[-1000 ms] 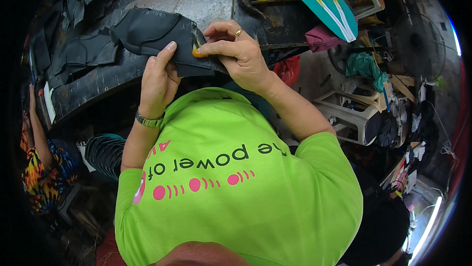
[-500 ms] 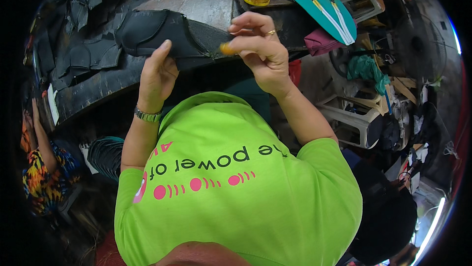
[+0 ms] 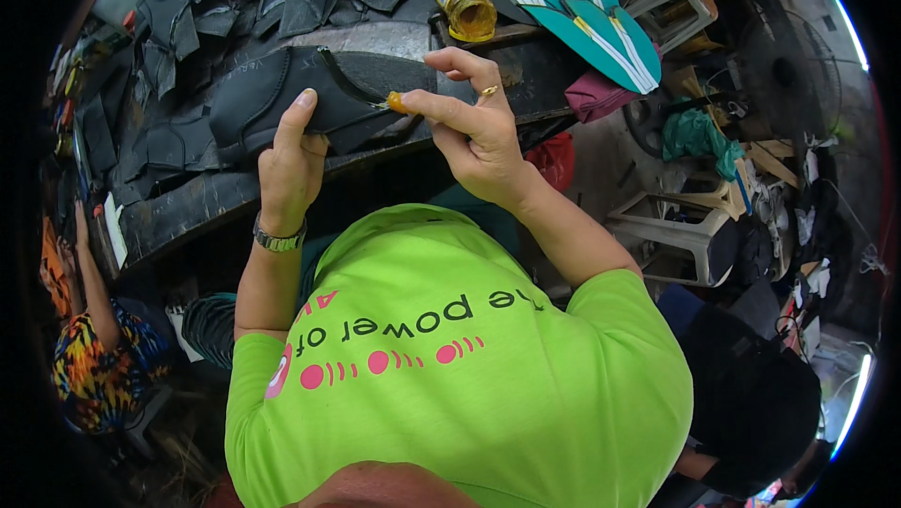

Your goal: The person repeatedly picks up small black rubber pieces from a pile, applies adhesive from a yellow container to the edges, and presses them together. They also handle white fabric pieces, applying adhesive and joining them to the rubber pieces. The person works at a cluttered table with many rubber scraps and tools.

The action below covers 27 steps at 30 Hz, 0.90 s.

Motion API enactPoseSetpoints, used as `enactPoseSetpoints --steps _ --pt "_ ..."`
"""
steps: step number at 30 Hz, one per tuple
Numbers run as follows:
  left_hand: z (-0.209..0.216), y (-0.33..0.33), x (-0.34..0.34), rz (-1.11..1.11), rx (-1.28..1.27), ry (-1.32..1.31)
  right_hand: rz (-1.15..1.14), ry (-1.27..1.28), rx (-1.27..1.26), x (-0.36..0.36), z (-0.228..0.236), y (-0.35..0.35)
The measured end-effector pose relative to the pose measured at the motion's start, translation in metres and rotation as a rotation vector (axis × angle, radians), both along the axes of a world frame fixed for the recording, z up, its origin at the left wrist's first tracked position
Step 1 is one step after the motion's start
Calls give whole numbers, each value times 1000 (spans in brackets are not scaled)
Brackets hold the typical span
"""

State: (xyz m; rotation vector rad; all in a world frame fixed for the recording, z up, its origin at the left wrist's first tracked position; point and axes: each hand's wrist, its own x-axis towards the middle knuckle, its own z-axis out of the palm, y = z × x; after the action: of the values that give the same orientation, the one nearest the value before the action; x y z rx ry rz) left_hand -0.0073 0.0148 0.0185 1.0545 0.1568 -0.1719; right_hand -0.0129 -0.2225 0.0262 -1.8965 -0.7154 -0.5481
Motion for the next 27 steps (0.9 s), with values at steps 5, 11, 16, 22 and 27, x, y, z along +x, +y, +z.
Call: enactPoseSetpoints --steps 5,11,16,22,27 --pt "9 -5 -5 67 -119 89 19 -30 -34 4 -12 -1" --pt "6 -6 0 36 -216 104 6 -150 -132 9 -21 -11" --pt "-2 -1 2 -22 -233 -20 6 -154 -119 5 -7 -28" --pt "-2 19 10 -320 -340 -147 15 -102 236 -5 17 -29" --pt "-3 4 -7 -75 254 -258 10 33 81 -12 13 -7"
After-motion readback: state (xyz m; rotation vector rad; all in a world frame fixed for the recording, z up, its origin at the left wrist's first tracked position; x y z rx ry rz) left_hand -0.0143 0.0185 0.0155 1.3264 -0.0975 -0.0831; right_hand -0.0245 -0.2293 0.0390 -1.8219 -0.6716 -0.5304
